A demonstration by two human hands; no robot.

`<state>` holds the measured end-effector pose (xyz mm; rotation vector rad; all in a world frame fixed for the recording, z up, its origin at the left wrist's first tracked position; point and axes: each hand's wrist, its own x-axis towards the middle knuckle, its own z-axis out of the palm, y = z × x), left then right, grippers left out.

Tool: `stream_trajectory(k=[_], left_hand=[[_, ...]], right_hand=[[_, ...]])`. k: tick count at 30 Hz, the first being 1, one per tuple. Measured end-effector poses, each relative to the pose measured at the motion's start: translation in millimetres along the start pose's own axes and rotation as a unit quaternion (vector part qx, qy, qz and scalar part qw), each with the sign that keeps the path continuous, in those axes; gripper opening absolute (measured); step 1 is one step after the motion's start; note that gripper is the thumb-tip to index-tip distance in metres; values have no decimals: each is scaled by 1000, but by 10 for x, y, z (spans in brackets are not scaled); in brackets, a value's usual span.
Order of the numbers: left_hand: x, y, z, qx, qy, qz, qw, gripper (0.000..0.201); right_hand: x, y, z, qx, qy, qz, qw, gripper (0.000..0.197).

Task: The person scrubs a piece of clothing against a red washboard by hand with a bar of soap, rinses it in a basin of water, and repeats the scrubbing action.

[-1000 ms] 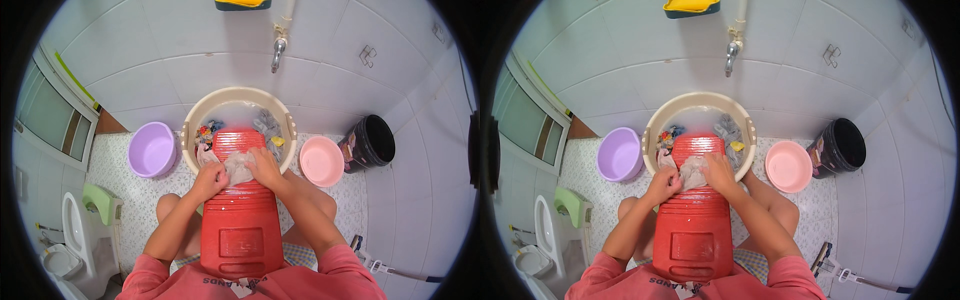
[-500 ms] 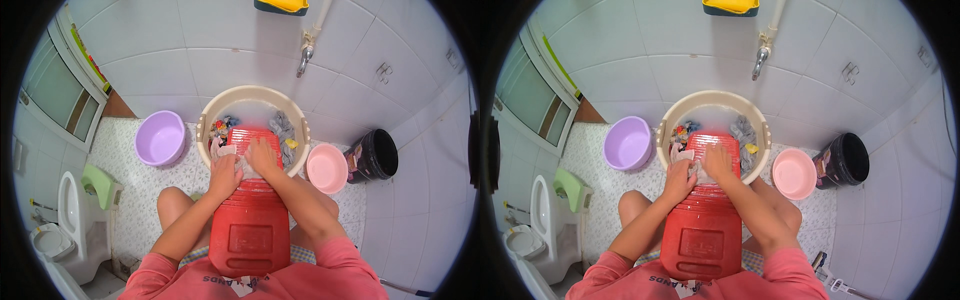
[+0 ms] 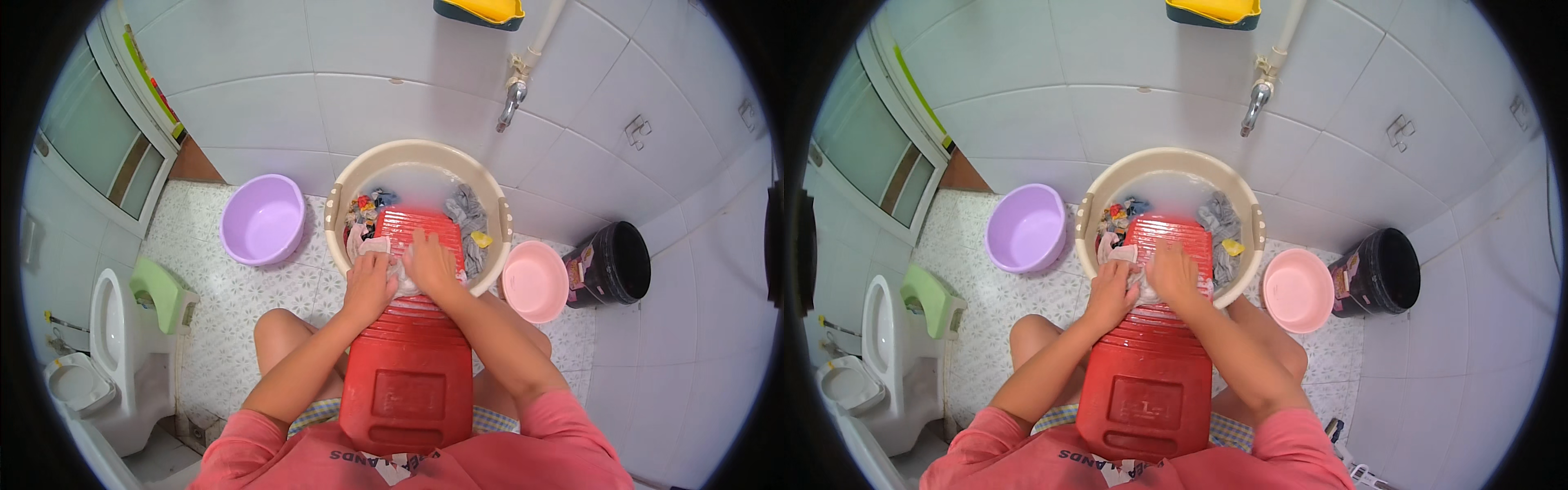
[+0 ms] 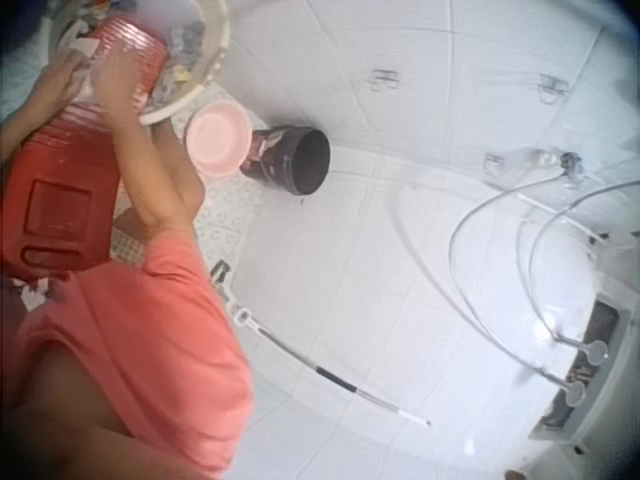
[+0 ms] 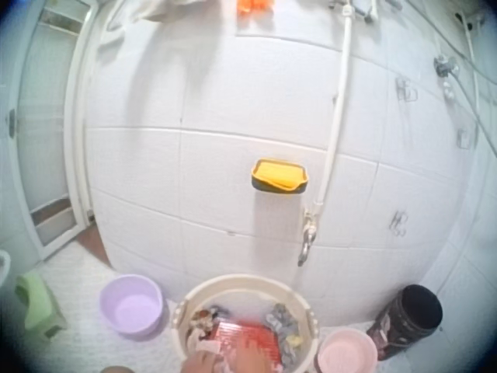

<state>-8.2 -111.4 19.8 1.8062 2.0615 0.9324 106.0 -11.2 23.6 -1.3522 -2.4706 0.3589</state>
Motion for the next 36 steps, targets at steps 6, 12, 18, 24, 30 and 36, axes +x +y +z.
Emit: stream_trajectory(k=[6, 12, 18, 24, 30, 36], left_hand=[[-60, 3, -69, 29, 3, 16, 999, 27], [80, 119, 67, 15, 5, 44, 999, 25], [-29, -43, -82, -6, 26, 17, 999, 29], [17, -27, 76, 3, 22, 91, 996, 33], [44, -22, -14, 12, 20, 51, 998, 29], [147, -282, -164, -74, -26, 86, 993, 24]], right_hand=[[-402, -247, -271, 2, -65, -17, 998, 23], [492, 329, 221, -63, 92, 13, 994, 21], [-458, -68, -337, 6, -58, -38, 998, 27], [221, 232, 133, -43, 39, 48, 997, 30], [387, 349, 98, -6, 34, 80, 996, 34], [-563, 154, -565, 216, -109, -64, 968, 26]])
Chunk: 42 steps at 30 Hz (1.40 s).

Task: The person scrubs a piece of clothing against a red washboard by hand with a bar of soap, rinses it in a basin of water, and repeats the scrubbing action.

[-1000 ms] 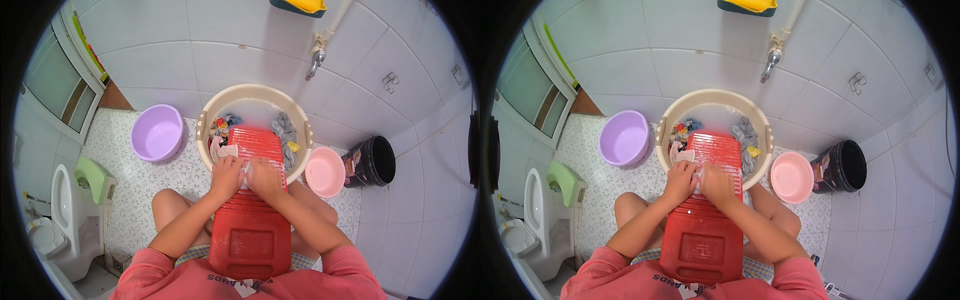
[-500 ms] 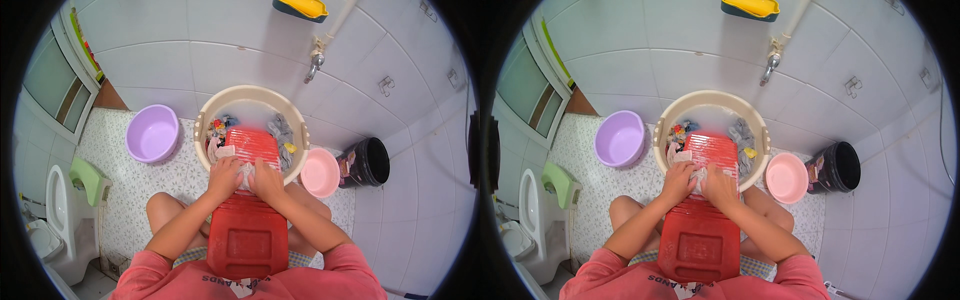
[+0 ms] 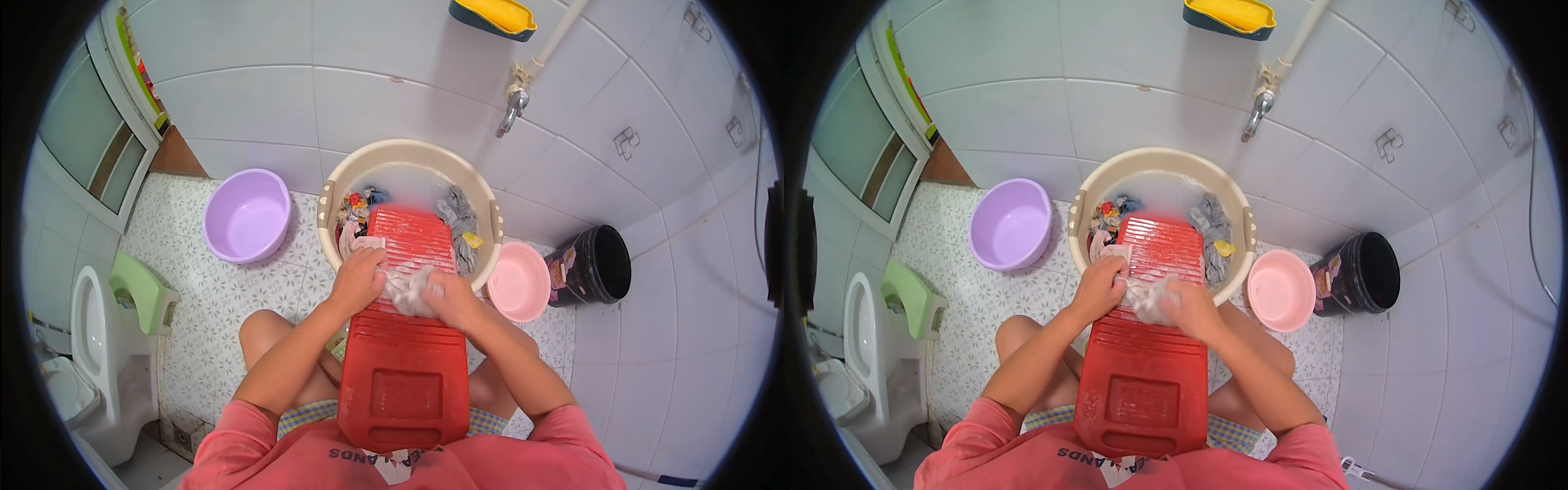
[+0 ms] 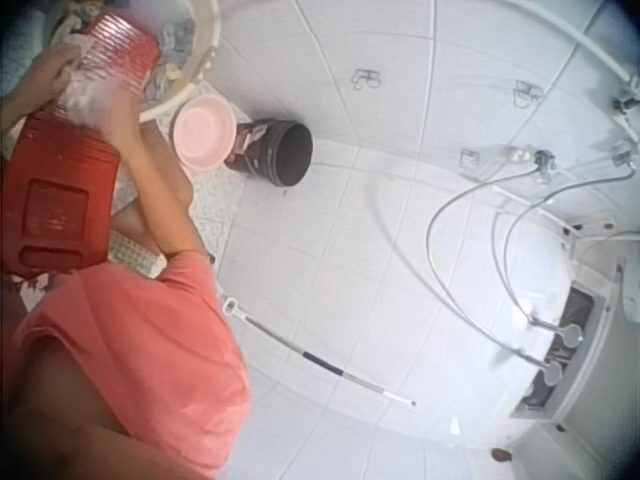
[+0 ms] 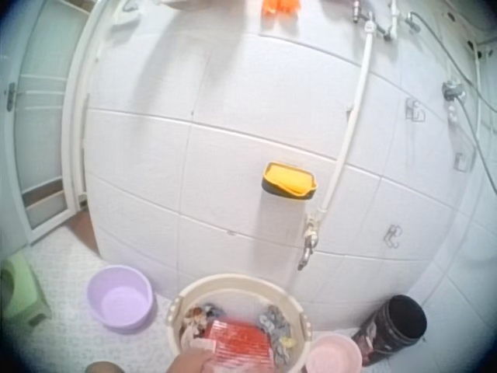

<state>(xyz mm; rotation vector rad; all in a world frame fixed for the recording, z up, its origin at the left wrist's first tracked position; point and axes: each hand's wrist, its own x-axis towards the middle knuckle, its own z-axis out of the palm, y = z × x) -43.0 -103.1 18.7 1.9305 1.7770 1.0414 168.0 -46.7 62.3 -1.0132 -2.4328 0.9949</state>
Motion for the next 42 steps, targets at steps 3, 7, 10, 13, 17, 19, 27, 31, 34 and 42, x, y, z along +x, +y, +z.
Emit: stream_trajectory(k=[3, 7, 10, 13, 17, 19, 27, 31, 34, 42], left_hand=[[-51, 240, -92, -29, -41, 55, 997, 18], [105, 325, 102, 37, -49, 146, 987, 16], [486, 183, 280, 201, -73, 57, 975, 21], [583, 103, 315, 205, -128, 6, 970, 21], [138, 276, 6, 132, -197, 126, 963, 18], [68, 445, -57, 99, -249, 192, 944, 17], [894, -93, 615, 266, -40, 101, 958, 15], [701, -6, 405, 224, -35, 84, 970, 13], [457, -6, 132, 120, -96, 167, 974, 13], [389, 194, 326, 215, -91, 33, 972, 28]], right_hand=[[-200, -309, 110, -103, 5, -22, 994, 21], [377, 279, 324, -274, 95, 73, 954, 15], [879, 624, 446, -299, 205, 49, 931, 15], [925, 624, 462, -312, 205, 69, 925, 18], [83, -29, 158, -185, 63, -59, 979, 16], [-40, -82, 167, -199, 40, -33, 979, 16], [1086, 783, 360, -270, 211, 60, 938, 21], [791, 781, 264, -242, 208, 44, 947, 27], [347, 485, -22, -118, 28, -3, 993, 24], [330, 237, 308, -209, 91, 39, 973, 19]])
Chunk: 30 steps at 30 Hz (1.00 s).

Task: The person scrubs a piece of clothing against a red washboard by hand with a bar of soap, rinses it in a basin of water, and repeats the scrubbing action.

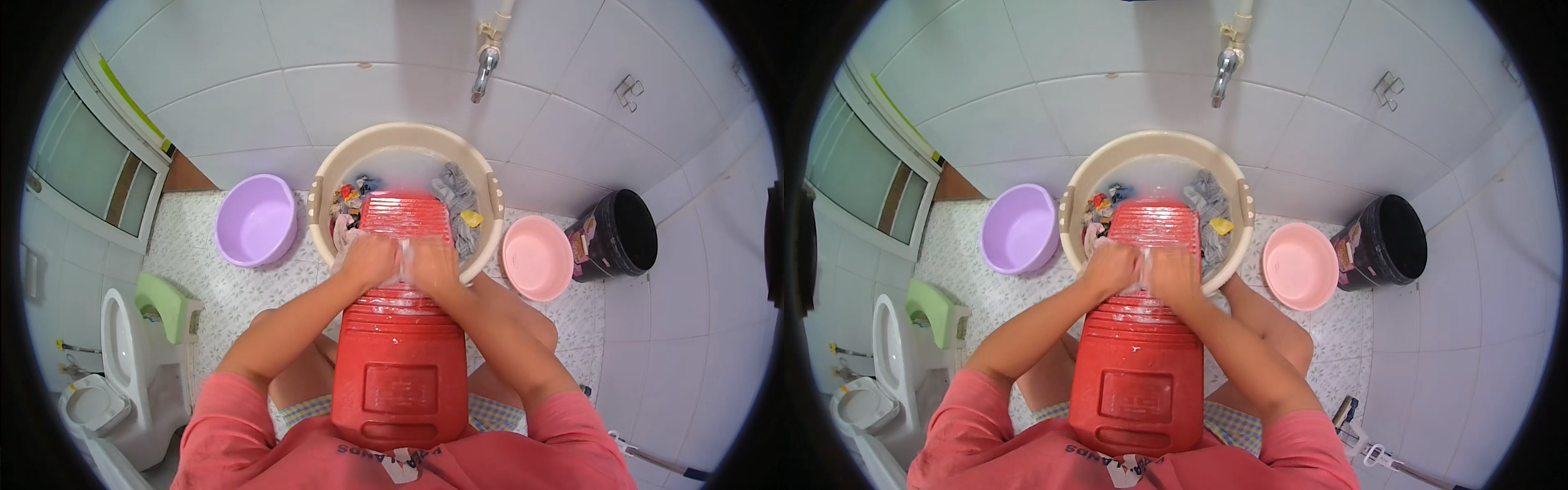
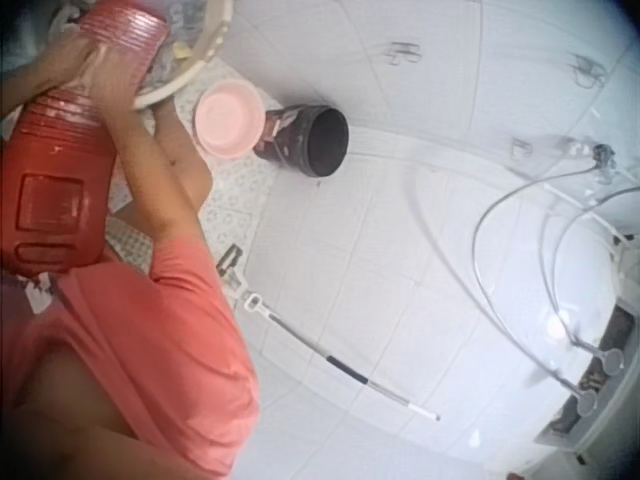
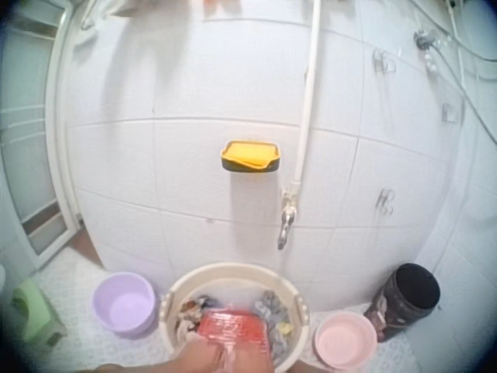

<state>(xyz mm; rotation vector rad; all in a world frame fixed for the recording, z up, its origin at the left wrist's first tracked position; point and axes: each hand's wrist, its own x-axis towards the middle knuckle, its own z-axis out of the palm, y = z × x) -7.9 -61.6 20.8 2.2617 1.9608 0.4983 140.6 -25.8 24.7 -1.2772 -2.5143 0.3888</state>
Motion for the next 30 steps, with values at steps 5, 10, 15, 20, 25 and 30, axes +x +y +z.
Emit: stream_trajectory(k=[5, 10, 15, 20, 25, 30], left_hand=[[550, 60, 220, 49, 66, -90, 993, 25], [-86, 47, -231, -50, -90, 40, 994, 18], [-338, 342, -314, -2, -67, 48, 997, 17], [427, -66, 184, 55, 11, -66, 996, 20], [32, -23, -27, -24, -72, -18, 997, 19], [-513, 365, -383, -42, -71, 52, 995, 16]], right_hand=[[712, 323, 267, -46, 116, 81, 989, 20], [-147, 119, -153, 59, -37, -123, 990, 23], [-385, -26, -243, 63, -34, -67, 995, 16], [552, 200, 277, -12, 77, 48, 996, 16], [201, 120, -20, 59, -86, -14, 994, 20], [-414, -140, -333, 30, -98, -59, 993, 19]])
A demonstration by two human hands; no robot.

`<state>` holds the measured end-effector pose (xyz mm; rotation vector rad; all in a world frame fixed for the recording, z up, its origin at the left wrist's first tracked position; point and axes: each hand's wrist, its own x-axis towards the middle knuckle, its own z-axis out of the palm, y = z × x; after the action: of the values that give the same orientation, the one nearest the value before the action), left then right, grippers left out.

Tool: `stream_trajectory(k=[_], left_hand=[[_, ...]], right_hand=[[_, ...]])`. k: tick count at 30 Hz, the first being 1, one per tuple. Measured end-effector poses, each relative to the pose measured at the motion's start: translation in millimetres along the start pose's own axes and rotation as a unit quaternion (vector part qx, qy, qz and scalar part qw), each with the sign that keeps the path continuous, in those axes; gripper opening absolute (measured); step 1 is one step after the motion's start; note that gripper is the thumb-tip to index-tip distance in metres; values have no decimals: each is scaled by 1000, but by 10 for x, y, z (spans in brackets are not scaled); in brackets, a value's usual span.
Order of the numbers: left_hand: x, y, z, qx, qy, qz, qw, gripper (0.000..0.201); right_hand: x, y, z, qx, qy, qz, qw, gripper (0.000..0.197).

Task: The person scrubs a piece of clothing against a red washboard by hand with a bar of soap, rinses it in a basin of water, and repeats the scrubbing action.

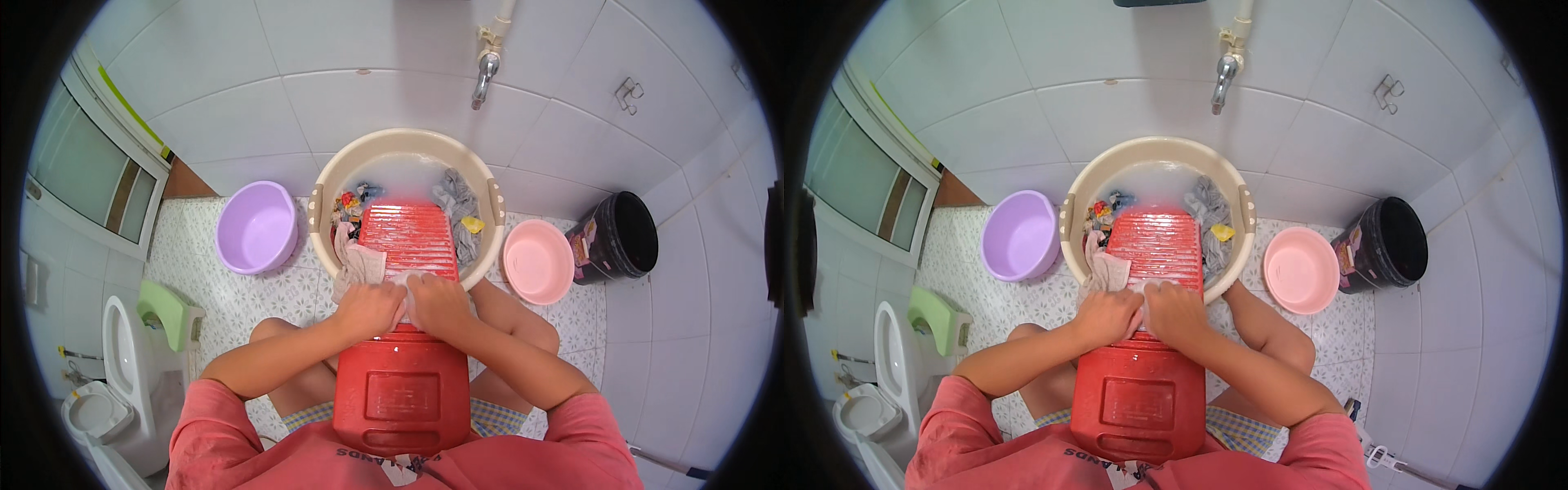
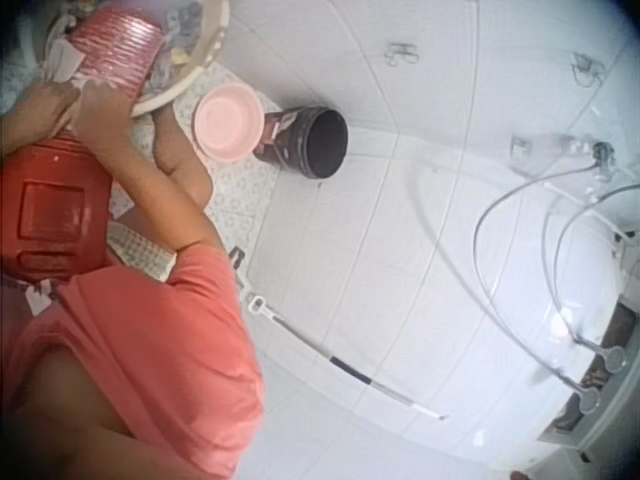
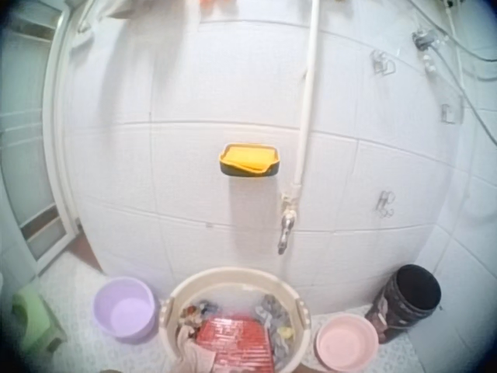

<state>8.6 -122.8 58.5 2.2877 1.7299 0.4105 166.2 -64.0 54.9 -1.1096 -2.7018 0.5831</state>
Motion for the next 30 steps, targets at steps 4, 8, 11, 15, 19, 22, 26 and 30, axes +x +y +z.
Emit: stream_trajectory(k=[4, 8, 11, 15, 19, 22, 26, 30], left_hand=[[663, -424, 355, 56, 10, -91, 994, 20], [941, -589, 233, 92, 62, -107, 988, 30], [666, -928, 185, 74, 40, -72, 994, 46], [515, -883, -214, -50, -88, -33, 994, 51], [468, -1156, -368, -105, -89, -21, 990, 42], [545, -1198, -542, -131, -114, -86, 981, 42], [507, -727, -265, -229, -76, -56, 969, 41], [578, -688, -56, -74, -32, -5, 997, 42]], right_hand=[[776, 353, 178, 2, 76, 136, 988, 20], [1025, 646, 203, -47, 146, 157, 976, 30], [825, 669, 14, 20, 56, 208, 976, 48], [529, 976, -53, 152, -33, 183, 971, 55], [364, 916, -167, 247, 30, 191, 949, 50], [235, 1149, -143, 395, 25, 223, 891, 44], [146, 1033, -219, 823, 4, 159, 546, 44], [169, 1299, -169, 815, 27, 138, 562, 44]])
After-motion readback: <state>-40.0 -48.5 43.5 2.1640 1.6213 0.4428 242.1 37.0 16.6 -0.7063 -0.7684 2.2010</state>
